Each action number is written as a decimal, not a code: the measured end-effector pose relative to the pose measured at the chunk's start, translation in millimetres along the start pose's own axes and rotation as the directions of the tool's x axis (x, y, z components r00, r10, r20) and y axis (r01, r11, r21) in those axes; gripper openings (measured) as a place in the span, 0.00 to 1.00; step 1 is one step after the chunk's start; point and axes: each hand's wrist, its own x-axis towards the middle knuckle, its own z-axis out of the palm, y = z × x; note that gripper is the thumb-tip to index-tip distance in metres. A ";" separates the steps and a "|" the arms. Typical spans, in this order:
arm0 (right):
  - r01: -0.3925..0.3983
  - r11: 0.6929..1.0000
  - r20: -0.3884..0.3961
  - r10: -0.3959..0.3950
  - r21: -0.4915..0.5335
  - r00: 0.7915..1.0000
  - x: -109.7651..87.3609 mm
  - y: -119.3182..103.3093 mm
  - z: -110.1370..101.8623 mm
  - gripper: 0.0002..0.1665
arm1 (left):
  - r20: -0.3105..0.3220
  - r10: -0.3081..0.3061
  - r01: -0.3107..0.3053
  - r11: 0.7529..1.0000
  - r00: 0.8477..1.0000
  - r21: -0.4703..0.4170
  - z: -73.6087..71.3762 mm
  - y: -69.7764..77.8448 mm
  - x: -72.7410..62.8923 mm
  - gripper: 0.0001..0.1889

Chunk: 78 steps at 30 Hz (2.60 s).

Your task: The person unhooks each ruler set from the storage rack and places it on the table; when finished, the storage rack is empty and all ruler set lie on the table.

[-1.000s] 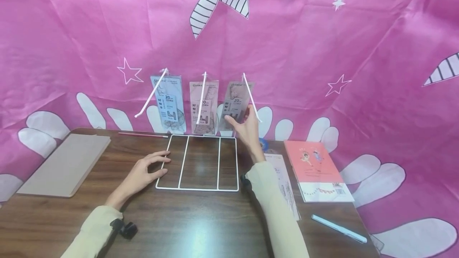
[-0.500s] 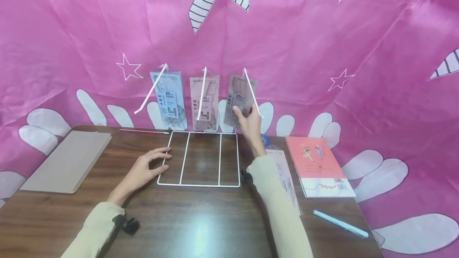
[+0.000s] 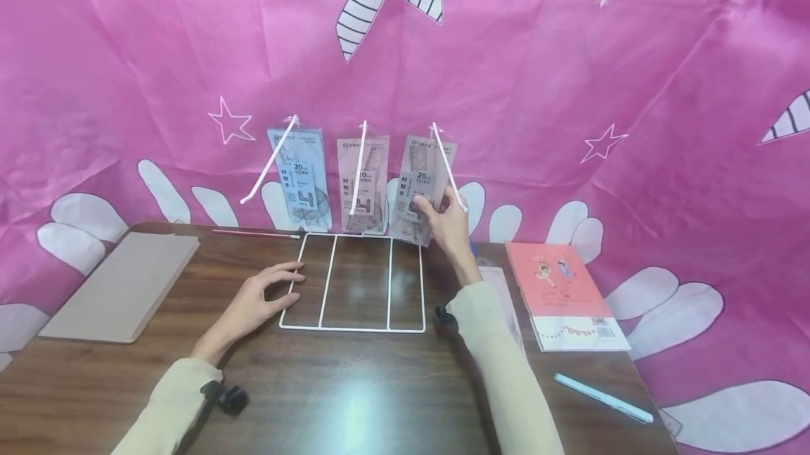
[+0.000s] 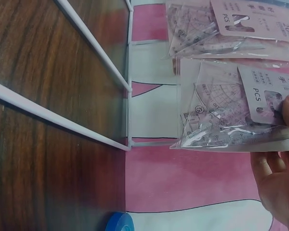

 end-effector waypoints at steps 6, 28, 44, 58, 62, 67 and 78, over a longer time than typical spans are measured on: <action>-0.032 0.999 0.018 0.031 0.017 0.999 -11.5 -3.7 -4.4 0.25 | 0.000 -0.010 0.010 1.000 1.000 -0.007 2.5 0.9 -1.9 0.17; 0.016 0.998 0.018 -0.018 0.067 1.000 -45.3 -14.5 -14.5 0.25 | -0.004 0.001 -0.001 1.000 1.000 0.011 1.0 -0.9 -2.4 0.16; 0.017 0.997 0.053 -0.020 0.072 0.998 -63.8 -27.1 -22.1 0.25 | -0.005 0.004 -0.004 1.000 1.000 0.012 1.5 -0.7 -2.2 0.16; 0.036 0.997 0.061 -0.039 0.062 0.997 -77.8 -32.4 -30.0 0.23 | -0.027 0.017 -0.017 1.000 0.999 0.011 1.7 1.9 -5.3 0.16; 0.041 0.997 0.067 -0.046 0.066 0.997 -81.8 -33.0 -32.1 0.23 | -0.025 0.021 -0.020 1.000 0.999 0.018 2.1 1.8 -5.3 0.16; 0.058 0.997 0.060 -0.061 0.058 0.996 -86.3 -33.6 -35.7 0.22 | -0.032 0.034 -0.034 0.999 0.999 0.021 1.8 3.4 -4.5 0.16; 0.078 0.996 0.069 -0.081 0.042 0.994 -95.3 -38.3 -40.0 0.21 | -0.038 0.045 -0.044 0.999 0.998 0.025 1.5 3.9 -3.5 0.16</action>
